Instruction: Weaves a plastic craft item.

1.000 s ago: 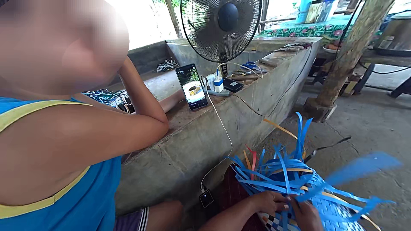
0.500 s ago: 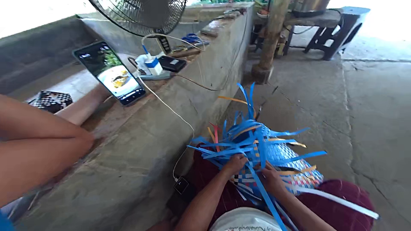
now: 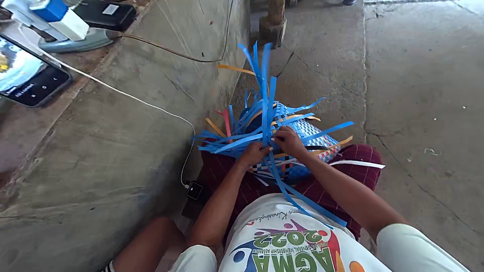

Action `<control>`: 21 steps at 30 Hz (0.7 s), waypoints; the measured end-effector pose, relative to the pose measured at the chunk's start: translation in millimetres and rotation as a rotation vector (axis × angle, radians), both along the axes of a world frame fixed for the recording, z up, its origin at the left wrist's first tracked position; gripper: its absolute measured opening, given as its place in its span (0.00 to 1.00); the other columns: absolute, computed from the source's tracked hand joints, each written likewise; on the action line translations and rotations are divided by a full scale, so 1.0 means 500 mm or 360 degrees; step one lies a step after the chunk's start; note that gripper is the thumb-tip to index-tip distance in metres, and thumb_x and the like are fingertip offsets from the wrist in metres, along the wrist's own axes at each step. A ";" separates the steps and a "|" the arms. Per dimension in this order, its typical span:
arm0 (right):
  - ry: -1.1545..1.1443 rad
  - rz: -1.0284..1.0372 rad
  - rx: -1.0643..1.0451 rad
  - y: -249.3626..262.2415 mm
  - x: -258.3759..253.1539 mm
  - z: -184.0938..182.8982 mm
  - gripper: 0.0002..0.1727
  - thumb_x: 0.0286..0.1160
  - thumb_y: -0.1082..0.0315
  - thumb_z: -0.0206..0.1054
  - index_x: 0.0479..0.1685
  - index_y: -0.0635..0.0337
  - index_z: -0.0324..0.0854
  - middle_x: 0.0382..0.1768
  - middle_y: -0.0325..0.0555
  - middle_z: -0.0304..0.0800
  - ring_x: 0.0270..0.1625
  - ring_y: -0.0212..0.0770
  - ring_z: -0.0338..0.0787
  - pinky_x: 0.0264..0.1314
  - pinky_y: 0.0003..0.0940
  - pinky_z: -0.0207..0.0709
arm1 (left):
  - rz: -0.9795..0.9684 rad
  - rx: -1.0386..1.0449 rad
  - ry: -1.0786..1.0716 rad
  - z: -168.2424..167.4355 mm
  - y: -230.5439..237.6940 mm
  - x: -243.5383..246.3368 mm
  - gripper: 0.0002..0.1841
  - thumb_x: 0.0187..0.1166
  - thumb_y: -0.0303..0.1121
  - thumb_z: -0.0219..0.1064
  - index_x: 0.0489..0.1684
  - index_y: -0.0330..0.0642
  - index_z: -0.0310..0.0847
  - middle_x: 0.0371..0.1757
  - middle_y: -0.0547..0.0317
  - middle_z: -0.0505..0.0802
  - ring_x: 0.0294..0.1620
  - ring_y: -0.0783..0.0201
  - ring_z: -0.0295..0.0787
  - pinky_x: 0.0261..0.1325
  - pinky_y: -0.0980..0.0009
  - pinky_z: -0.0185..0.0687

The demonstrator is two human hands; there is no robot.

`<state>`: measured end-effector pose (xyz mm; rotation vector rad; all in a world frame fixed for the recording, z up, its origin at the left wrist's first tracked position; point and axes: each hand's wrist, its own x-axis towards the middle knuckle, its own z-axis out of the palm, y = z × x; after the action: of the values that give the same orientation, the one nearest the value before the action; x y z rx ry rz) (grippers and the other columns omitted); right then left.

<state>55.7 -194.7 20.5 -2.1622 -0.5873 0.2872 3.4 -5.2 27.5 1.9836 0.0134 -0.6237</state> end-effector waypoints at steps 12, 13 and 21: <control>-0.0092 0.0753 -0.1003 0.039 0.008 0.039 0.18 0.73 0.75 0.71 0.62 0.62 0.88 0.68 0.72 0.78 0.73 0.72 0.76 0.69 0.70 0.72 | 0.0124 0.0891 -0.1120 -0.030 -0.061 -0.058 0.13 0.79 0.36 0.69 0.33 0.34 0.92 0.32 0.45 0.95 0.39 0.47 0.96 0.45 0.49 0.89; -0.0089 0.0782 -0.1026 0.044 0.009 0.042 0.18 0.73 0.74 0.71 0.63 0.63 0.87 0.67 0.72 0.78 0.72 0.72 0.77 0.68 0.71 0.72 | 0.0146 0.0898 -0.1157 -0.035 -0.059 -0.059 0.13 0.79 0.36 0.69 0.32 0.35 0.92 0.32 0.46 0.95 0.39 0.48 0.96 0.46 0.50 0.88; 0.0454 0.0564 -0.0010 -0.012 0.054 -0.017 0.18 0.62 0.80 0.76 0.51 0.78 0.81 0.58 0.66 0.82 0.59 0.50 0.85 0.64 0.46 0.81 | 0.0120 0.0737 -0.0773 -0.015 -0.048 -0.054 0.19 0.88 0.43 0.60 0.45 0.34 0.91 0.45 0.45 0.96 0.55 0.48 0.93 0.68 0.47 0.78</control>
<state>82.6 -200.7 12.1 -1.9665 -0.8006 0.7754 -23.6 -29.4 19.8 2.5262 -0.0694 -0.0740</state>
